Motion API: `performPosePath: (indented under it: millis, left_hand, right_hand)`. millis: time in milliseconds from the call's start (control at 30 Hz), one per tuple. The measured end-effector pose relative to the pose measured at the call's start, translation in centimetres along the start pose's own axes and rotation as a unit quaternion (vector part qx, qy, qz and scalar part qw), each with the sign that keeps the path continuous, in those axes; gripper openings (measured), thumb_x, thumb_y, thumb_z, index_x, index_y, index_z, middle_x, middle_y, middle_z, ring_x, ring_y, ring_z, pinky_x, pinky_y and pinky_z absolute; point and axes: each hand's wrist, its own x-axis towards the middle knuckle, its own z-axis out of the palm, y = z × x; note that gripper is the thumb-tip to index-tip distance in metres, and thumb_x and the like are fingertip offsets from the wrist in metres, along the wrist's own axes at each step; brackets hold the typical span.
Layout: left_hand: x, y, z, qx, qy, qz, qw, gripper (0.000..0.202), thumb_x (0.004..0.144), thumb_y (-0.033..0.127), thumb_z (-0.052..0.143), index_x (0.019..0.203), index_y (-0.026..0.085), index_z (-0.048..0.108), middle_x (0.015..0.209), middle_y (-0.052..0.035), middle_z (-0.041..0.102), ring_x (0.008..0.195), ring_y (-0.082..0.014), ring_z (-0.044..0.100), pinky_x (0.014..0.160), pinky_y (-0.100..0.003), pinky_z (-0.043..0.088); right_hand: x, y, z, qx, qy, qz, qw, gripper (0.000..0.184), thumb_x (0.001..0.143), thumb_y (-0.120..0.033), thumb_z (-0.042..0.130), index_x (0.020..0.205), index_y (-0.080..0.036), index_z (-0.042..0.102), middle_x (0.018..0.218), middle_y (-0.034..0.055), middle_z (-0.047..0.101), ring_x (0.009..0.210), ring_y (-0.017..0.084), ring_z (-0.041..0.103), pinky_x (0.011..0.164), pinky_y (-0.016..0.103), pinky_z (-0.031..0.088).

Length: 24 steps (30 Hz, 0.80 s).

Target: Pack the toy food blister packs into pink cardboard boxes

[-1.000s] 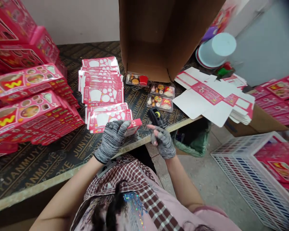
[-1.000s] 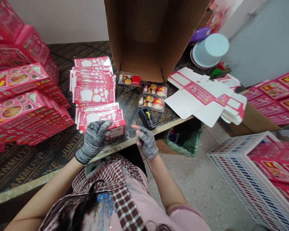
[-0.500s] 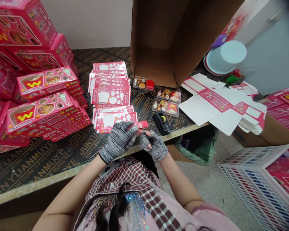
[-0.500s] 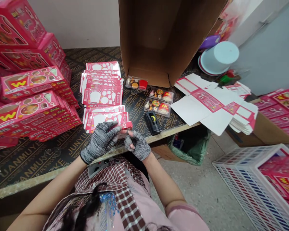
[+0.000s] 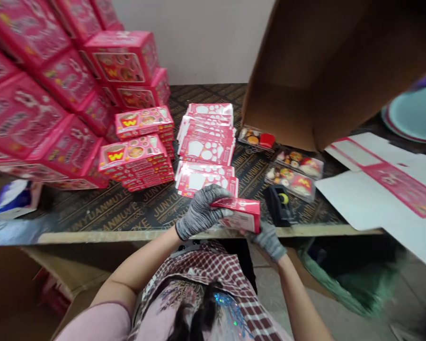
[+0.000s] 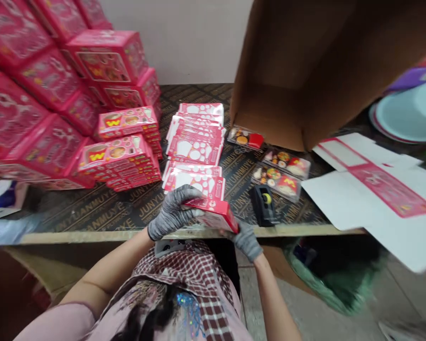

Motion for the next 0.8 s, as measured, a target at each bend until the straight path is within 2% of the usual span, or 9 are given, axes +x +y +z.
performPosePath:
  millis: [67,167,300,367,433,533,633,733,800]
  left_hand:
    - [-0.7,-0.2,-0.4,-0.014,0.054,-0.041,0.998,0.05,0.079,0.059,0.078,0.11,0.02,0.074,0.121,-0.0134,0.069,0.117,-0.0276,0.064,0.105,-0.045,0.051]
    - [-1.8,-0.9,-0.5,-0.039,0.1,-0.158,0.982,0.066,0.082,0.066,0.069,0.131,0.022,0.066,0.152,-0.014,0.05,0.145,-0.0323,0.043,0.119,-0.049,0.039]
    - [-2.5,-1.8,-1.8,-0.111,0.083,-0.234,0.962,0.067,0.095,0.052,0.057,0.153,0.023,0.042,0.156,-0.0117,0.049,0.14,-0.0307,0.05,0.114,-0.048,0.046]
    - [-2.4,-2.2,-4.6,-0.063,0.126,-0.201,0.969,0.065,0.096,0.048,0.054,0.154,0.023,0.039,0.153,-0.0125,0.051,0.133,-0.0302,0.057,0.105,-0.047,0.054]
    - [-2.1,-2.5,-9.2,0.087,0.181,-0.151,0.968,0.058,0.096,0.046,0.055,0.149,0.024,0.046,0.152,-0.0122,0.052,0.134,-0.0295,0.056,0.103,-0.046,0.055]
    - [-1.8,-3.0,-18.0,0.301,0.259,-0.101,0.912,0.051,0.095,0.05,0.056,0.139,0.023,0.056,0.151,-0.0114,0.053,0.133,-0.0306,0.056,0.1,-0.05,0.056]
    - [-1.4,-2.8,-25.4,0.317,0.287,-0.146,0.892,0.05,0.105,0.043,0.035,0.15,0.024,0.043,0.133,-0.0102,0.067,0.106,-0.0251,0.07,0.087,-0.052,0.061]
    - [-0.9,-2.1,-27.8,0.435,0.306,-0.125,0.838,0.041,0.099,0.046,0.052,0.133,0.025,0.061,0.138,-0.0119,0.064,0.125,-0.036,0.061,0.104,-0.068,0.048]
    - [-0.5,-1.8,-25.8,0.536,0.322,-0.04,0.779,0.042,0.095,0.044,0.06,0.131,0.023,0.063,0.15,-0.0125,0.054,0.138,-0.0404,0.049,0.11,-0.071,0.04]
  right_hand:
    - [0.1,0.8,0.2,-0.021,0.042,-0.01,0.999,0.035,0.075,-0.053,0.07,0.09,-0.022,0.077,0.082,0.0124,0.077,0.073,0.034,0.073,0.071,0.052,0.064]
    - [0.7,0.2,0.4,-0.091,0.194,-0.109,0.971,0.04,0.083,-0.04,0.062,0.117,-0.024,0.074,0.116,0.0134,0.075,0.105,0.035,0.073,0.095,0.054,0.06]
    - [2.3,-2.4,1.3,-0.163,0.252,-0.184,0.936,0.055,0.088,-0.034,0.061,0.141,-0.025,0.06,0.137,0.013,0.066,0.121,0.033,0.067,0.105,0.05,0.055]
    - [3.2,-3.3,2.1,-0.141,0.262,-0.173,0.939,0.067,0.091,-0.036,0.062,0.154,-0.024,0.044,0.142,0.0146,0.062,0.115,0.03,0.07,0.101,0.046,0.059]
    - [4.0,-3.4,2.8,-0.114,0.249,-0.169,0.947,0.072,0.092,-0.04,0.062,0.157,-0.023,0.038,0.146,0.0165,0.058,0.114,0.028,0.071,0.097,0.044,0.06]
    - [5.0,-1.6,3.6,-0.113,0.187,-0.18,0.959,0.056,0.091,-0.046,0.061,0.14,-0.021,0.058,0.143,0.0164,0.06,0.127,0.03,0.063,0.105,0.049,0.055]
    - [5.5,1.0,4.3,-0.084,0.134,-0.133,0.978,0.046,0.085,-0.05,0.062,0.12,-0.02,0.07,0.129,0.0165,0.068,0.122,0.031,0.065,0.106,0.053,0.054]
    - [5.8,2.2,4.9,-0.003,0.106,-0.05,0.993,0.046,0.073,-0.051,0.072,0.106,-0.019,0.074,0.119,0.0157,0.072,0.11,0.03,0.069,0.103,0.052,0.054]
    - [6.6,1.9,5.2,0.078,0.081,0.022,0.993,0.047,0.064,-0.049,0.079,0.101,-0.02,0.075,0.108,0.0123,0.075,0.097,0.028,0.07,0.095,0.05,0.057]
